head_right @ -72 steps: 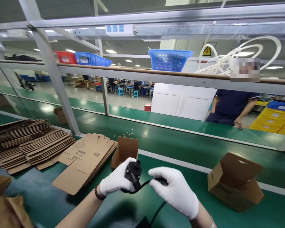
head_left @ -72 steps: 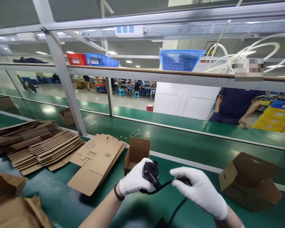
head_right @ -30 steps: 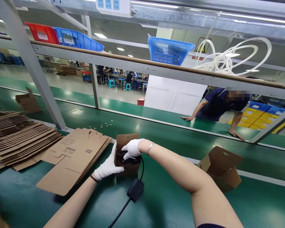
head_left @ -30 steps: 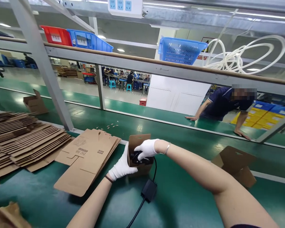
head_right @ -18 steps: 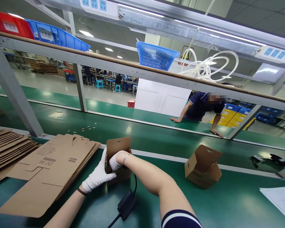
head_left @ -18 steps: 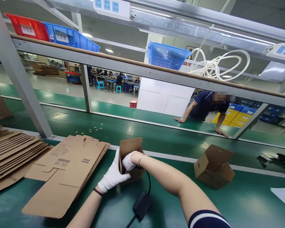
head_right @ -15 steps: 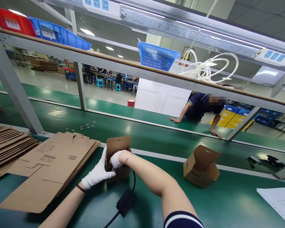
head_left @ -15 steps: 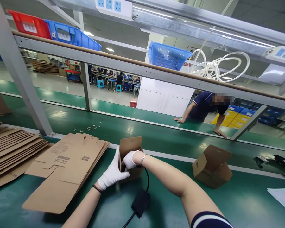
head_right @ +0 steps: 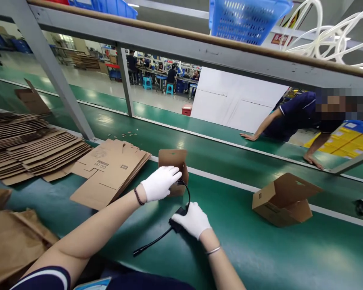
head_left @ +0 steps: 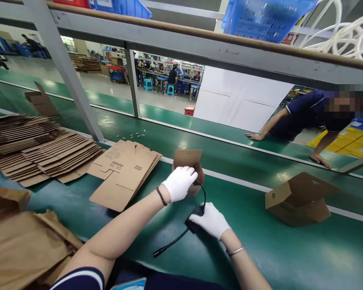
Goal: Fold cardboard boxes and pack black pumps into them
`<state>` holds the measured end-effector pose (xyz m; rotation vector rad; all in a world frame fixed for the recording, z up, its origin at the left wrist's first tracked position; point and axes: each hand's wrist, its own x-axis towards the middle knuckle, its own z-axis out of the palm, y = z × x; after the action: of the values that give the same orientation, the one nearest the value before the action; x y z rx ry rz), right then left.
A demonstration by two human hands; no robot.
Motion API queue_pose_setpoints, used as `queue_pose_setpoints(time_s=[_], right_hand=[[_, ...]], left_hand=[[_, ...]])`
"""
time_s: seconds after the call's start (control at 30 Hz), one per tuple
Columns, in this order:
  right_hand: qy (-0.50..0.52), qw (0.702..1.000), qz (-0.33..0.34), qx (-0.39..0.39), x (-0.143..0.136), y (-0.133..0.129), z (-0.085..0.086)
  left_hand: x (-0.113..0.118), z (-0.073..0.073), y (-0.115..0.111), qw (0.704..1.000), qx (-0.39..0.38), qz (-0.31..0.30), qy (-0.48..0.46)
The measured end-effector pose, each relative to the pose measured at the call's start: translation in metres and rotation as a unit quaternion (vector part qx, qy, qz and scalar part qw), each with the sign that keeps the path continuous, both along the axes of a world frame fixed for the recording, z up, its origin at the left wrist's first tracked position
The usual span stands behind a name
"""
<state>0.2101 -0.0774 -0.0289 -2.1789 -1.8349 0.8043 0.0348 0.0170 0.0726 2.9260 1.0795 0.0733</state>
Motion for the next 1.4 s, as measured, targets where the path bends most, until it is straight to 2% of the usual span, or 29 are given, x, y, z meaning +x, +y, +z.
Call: queue_pose_setpoints(time_s=[0.07, 0.13, 0.23, 0.33, 0.37, 0.43, 0.5, 0.53, 0.57, 0.6, 0.67, 0.7, 0.73, 0.77, 0.83, 0.9, 0.97, 1.03, 1.07, 1.1, 1.13, 1.17, 1.23, 1.3, 1.4], right_hand=[[0.093, 0.994, -0.046, 0.038, -0.011, -0.007, -0.016], [0.272, 0.958, -0.057, 0.075, -0.006, -0.013, -0.026], [0.541, 0.834, -0.054, 0.09, 0.019, -0.025, -0.031], [0.695, 0.718, -0.011, 0.033, 0.041, -0.037, -0.037], [0.721, 0.693, 0.017, 0.007, 0.045, -0.04, -0.041], [0.733, 0.674, 0.07, -0.052, 0.049, -0.043, -0.049], [0.704, 0.697, 0.087, -0.103, 0.05, -0.042, -0.053], [0.676, 0.723, 0.078, -0.117, 0.05, -0.042, -0.051], [0.633, 0.762, 0.064, -0.12, 0.05, -0.041, -0.044], [0.569, 0.814, 0.052, -0.109, 0.052, -0.041, -0.035], [0.342, 0.937, 0.045, -0.058, 0.058, -0.041, -0.007], [0.189, 0.981, 0.043, -0.02, 0.062, -0.041, 0.008], [0.034, 0.999, 0.033, 0.022, 0.068, -0.039, 0.023], [-0.101, 0.993, 0.016, 0.062, 0.074, -0.037, 0.036], [-0.276, 0.951, -0.03, 0.136, 0.086, -0.026, 0.055], [-0.355, 0.898, -0.064, 0.251, 0.096, -0.008, 0.062], [-0.378, 0.821, -0.062, 0.423, 0.098, 0.015, 0.059], [-0.341, 0.742, 0.011, 0.577, 0.092, 0.037, 0.053], [-0.302, 0.719, 0.076, 0.621, 0.086, 0.047, 0.049], [-0.255, 0.712, 0.15, 0.636, 0.08, 0.055, 0.045], [-0.204, 0.723, 0.222, 0.622, 0.073, 0.061, 0.041], [-0.154, 0.746, 0.282, 0.583, 0.066, 0.066, 0.038], [-0.069, 0.808, 0.338, 0.479, 0.053, 0.073, 0.034], [-0.017, 0.86, 0.31, 0.405, 0.041, 0.075, 0.034], [-0.036, 0.919, 0.195, 0.341, 0.021, 0.077, 0.051]], left_hand=[[0.015, -0.007, 0.001, 0.996, -0.008, 0.071, 0.044], [0.023, -0.015, 0.004, 0.991, -0.015, 0.11, 0.074], [0.025, -0.021, 0.008, 0.988, -0.024, 0.111, 0.108], [0.023, -0.018, 0.009, 0.989, -0.014, 0.085, 0.122], [0.022, -0.017, 0.009, 0.989, -0.008, 0.076, 0.126], [0.021, -0.015, 0.009, 0.989, 0.001, 0.059, 0.133], [0.02, -0.014, 0.009, 0.989, 0.006, 0.048, 0.14], [0.02, -0.014, 0.009, 0.989, 0.008, 0.045, 0.143], [0.02, -0.015, 0.009, 0.988, 0.01, 0.044, 0.146], [0.019, -0.015, 0.009, 0.988, 0.012, 0.045, 0.148], [0.019, -0.016, 0.01, 0.988, 0.015, 0.045, 0.15], [0.019, -0.017, 0.01, 0.987, 0.016, 0.044, 0.151], [0.019, -0.017, 0.01, 0.987, 0.016, 0.042, 0.152], [0.019, -0.017, 0.009, 0.987, 0.016, 0.04, 0.153], [0.021, -0.018, 0.007, 0.987, 0.018, 0.04, 0.153], [0.022, -0.018, 0.004, 0.988, 0.022, 0.042, 0.15], [0.024, -0.02, 0.001, 0.988, 0.024, 0.044, 0.146], [0.024, -0.022, 0.0, 0.988, 0.026, 0.044, 0.143], [0.024, -0.023, 0.0, 0.989, 0.027, 0.043, 0.14], [0.023, -0.025, 0.0, 0.989, 0.028, 0.042, 0.137], [0.022, -0.026, 0.0, 0.99, 0.03, 0.04, 0.132], [0.02, -0.028, 0.001, 0.991, 0.033, 0.035, 0.126], [0.018, -0.031, 0.003, 0.993, 0.035, 0.021, 0.113], [0.017, -0.035, 0.005, 0.995, 0.032, 0.008, 0.099], [0.018, -0.042, 0.009, 0.997, 0.016, 0.005, 0.072]])
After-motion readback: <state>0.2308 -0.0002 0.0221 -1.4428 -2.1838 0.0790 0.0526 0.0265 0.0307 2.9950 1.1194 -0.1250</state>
